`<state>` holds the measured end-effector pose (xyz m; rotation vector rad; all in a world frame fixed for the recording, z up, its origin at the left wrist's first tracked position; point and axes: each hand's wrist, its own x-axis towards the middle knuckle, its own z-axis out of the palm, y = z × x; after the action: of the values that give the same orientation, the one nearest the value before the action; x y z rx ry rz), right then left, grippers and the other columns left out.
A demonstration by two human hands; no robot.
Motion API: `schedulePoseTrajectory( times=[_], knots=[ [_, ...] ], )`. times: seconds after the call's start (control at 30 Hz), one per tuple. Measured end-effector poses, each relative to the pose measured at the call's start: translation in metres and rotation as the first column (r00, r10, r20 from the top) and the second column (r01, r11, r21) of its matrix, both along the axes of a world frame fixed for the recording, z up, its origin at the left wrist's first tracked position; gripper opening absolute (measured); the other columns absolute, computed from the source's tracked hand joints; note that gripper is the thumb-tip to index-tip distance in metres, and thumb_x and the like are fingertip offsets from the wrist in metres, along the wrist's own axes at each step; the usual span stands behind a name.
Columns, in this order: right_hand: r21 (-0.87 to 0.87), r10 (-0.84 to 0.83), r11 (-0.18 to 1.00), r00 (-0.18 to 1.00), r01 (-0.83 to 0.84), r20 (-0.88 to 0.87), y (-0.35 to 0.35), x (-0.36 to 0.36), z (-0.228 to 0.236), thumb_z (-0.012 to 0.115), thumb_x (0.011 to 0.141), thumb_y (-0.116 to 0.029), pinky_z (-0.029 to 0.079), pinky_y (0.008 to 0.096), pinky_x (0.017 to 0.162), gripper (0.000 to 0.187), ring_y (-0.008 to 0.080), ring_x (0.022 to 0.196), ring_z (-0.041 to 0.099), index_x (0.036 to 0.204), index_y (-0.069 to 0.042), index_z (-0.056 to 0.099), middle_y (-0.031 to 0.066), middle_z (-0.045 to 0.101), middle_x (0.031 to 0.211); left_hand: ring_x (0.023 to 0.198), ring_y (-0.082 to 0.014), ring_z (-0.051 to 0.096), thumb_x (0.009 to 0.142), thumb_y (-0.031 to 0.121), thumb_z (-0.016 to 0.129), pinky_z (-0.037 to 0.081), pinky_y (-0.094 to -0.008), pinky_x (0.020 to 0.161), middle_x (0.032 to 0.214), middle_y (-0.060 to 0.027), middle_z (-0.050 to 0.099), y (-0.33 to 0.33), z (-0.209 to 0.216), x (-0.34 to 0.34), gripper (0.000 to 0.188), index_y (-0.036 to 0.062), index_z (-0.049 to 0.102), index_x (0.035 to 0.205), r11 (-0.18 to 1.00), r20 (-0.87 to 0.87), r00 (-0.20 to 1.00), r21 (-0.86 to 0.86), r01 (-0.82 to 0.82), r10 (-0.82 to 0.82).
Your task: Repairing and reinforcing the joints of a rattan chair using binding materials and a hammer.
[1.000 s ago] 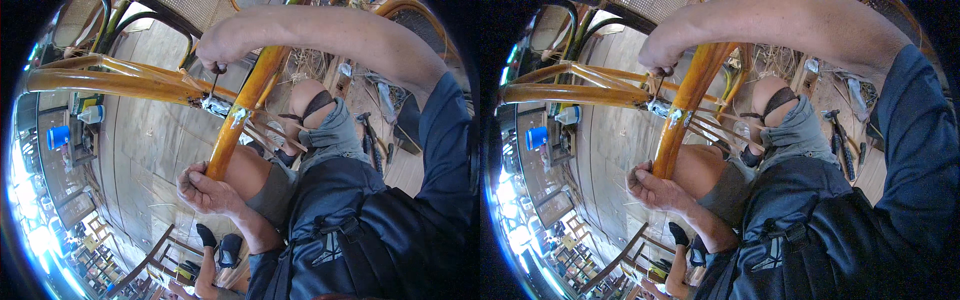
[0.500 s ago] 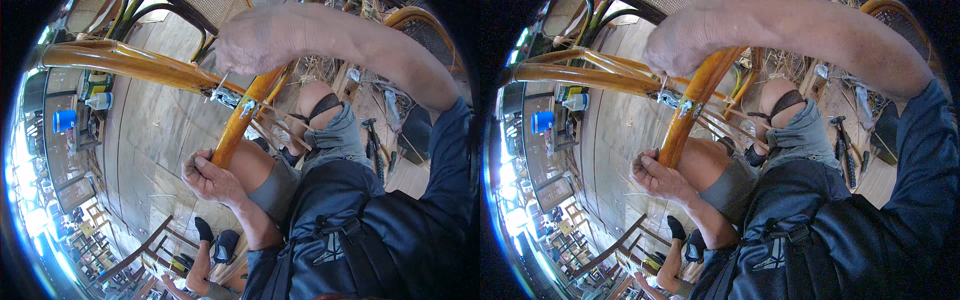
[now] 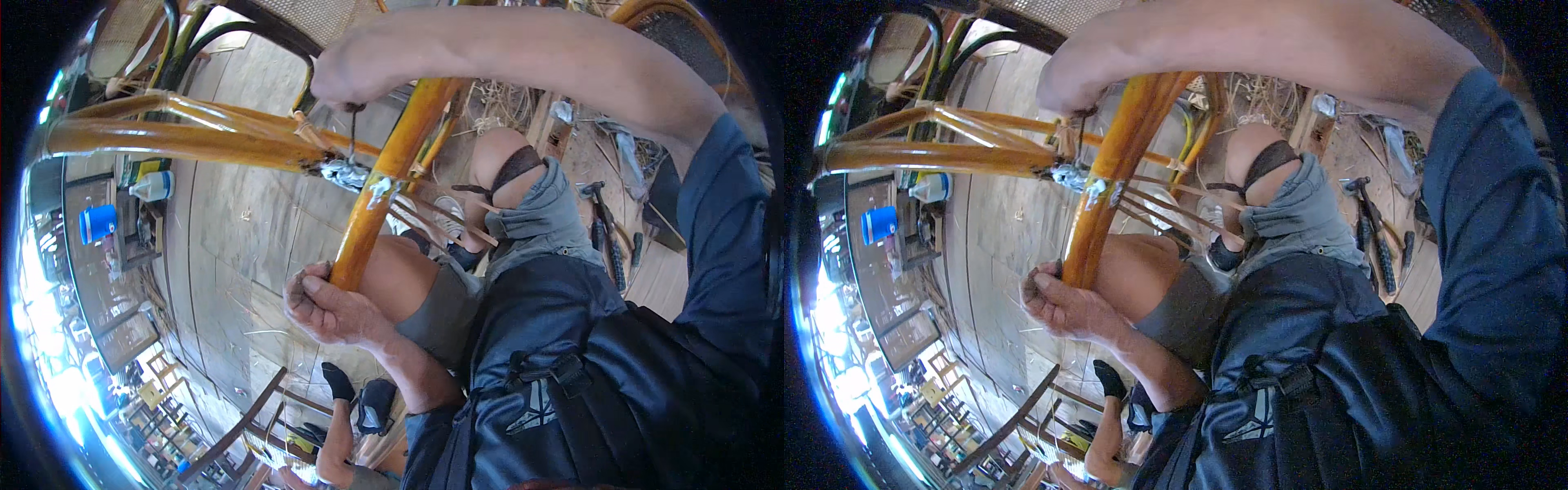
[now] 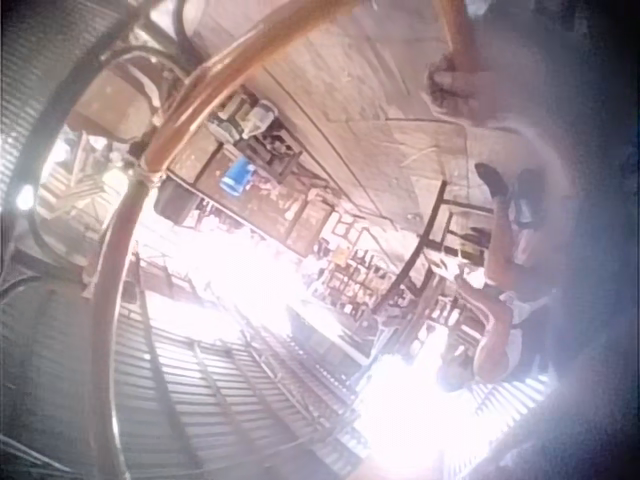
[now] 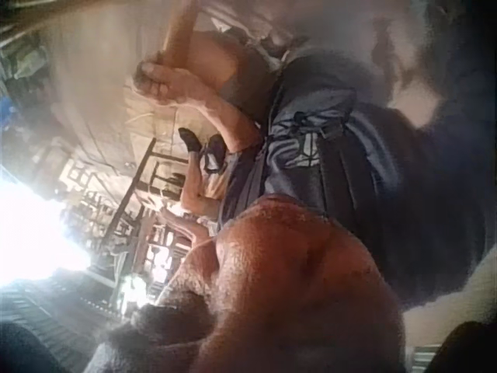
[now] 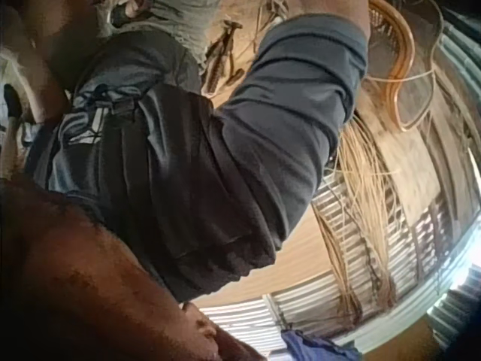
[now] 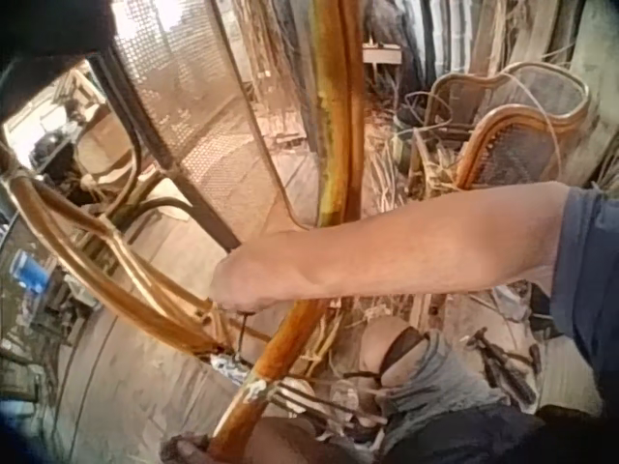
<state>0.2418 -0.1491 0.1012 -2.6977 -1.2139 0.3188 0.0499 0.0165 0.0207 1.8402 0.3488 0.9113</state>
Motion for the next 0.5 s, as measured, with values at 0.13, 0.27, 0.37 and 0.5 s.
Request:
schedulePoseTrajectory(
  times=[0.13,0.27,0.37,0.5],
  knots=[
    [0.017,-0.256,0.967,0.96,0.256,0.11,-0.013,-0.01,0.026,0.055,0.078,-0.009,0.048,0.0376,0.06,0.018,0.027,0.067,0.061,0.089,-0.001,0.066,0.0136,0.065,0.079,0.072,-0.0138,0.053,0.091,0.007,0.045,0.045,-0.0271,0.072,0.08,-0.007,0.054,-0.006,-0.008,0.007,0.01,0.0003,0.051,0.087,0.997,0.023,0.999,-0.064,0.038,-0.036],
    [0.258,-0.066,0.966,0.937,-0.026,0.342,-0.079,-0.049,0.045,0.053,0.08,-0.008,0.048,0.0358,0.063,0.02,0.0257,0.072,0.062,0.094,0.001,0.064,0.0133,0.064,0.085,0.079,-0.0172,0.055,0.091,0.012,0.047,0.045,-0.0285,0.076,0.088,-0.0098,0.059,0.014,-0.008,0.0,0.015,-0.0005,0.054,0.095,0.982,-0.077,0.992,-0.172,0.085,-0.099],
    [0.333,-0.109,0.943,0.926,-0.019,0.361,-0.166,-0.102,0.049,0.051,0.083,-0.007,0.047,0.0334,0.066,0.021,0.0235,0.077,0.062,0.099,0.002,0.06,0.0128,0.063,0.092,0.086,-0.0209,0.056,0.091,0.012,0.05,0.044,-0.0319,0.083,0.093,-0.0129,0.06,0.035,-0.005,-0.008,0.019,-0.0021,0.056,0.102,0.988,-0.135,0.991,0.152,0.012,0.009],
    [0.08,-0.674,0.719,0.721,0.69,-0.162,-0.243,-0.155,0.009,0.053,0.079,-0.005,0.046,0.0323,0.069,0.017,0.0221,0.075,0.059,0.095,0.001,0.056,0.0137,0.06,0.084,0.087,-0.0202,0.057,0.088,0.01,0.053,0.043,-0.0324,0.086,0.092,-0.0121,0.059,0.03,0.028,-0.013,0.018,-0.0021,0.056,0.101,0.987,-0.175,0.971,0.038,-0.159,0.163]
  ],
)
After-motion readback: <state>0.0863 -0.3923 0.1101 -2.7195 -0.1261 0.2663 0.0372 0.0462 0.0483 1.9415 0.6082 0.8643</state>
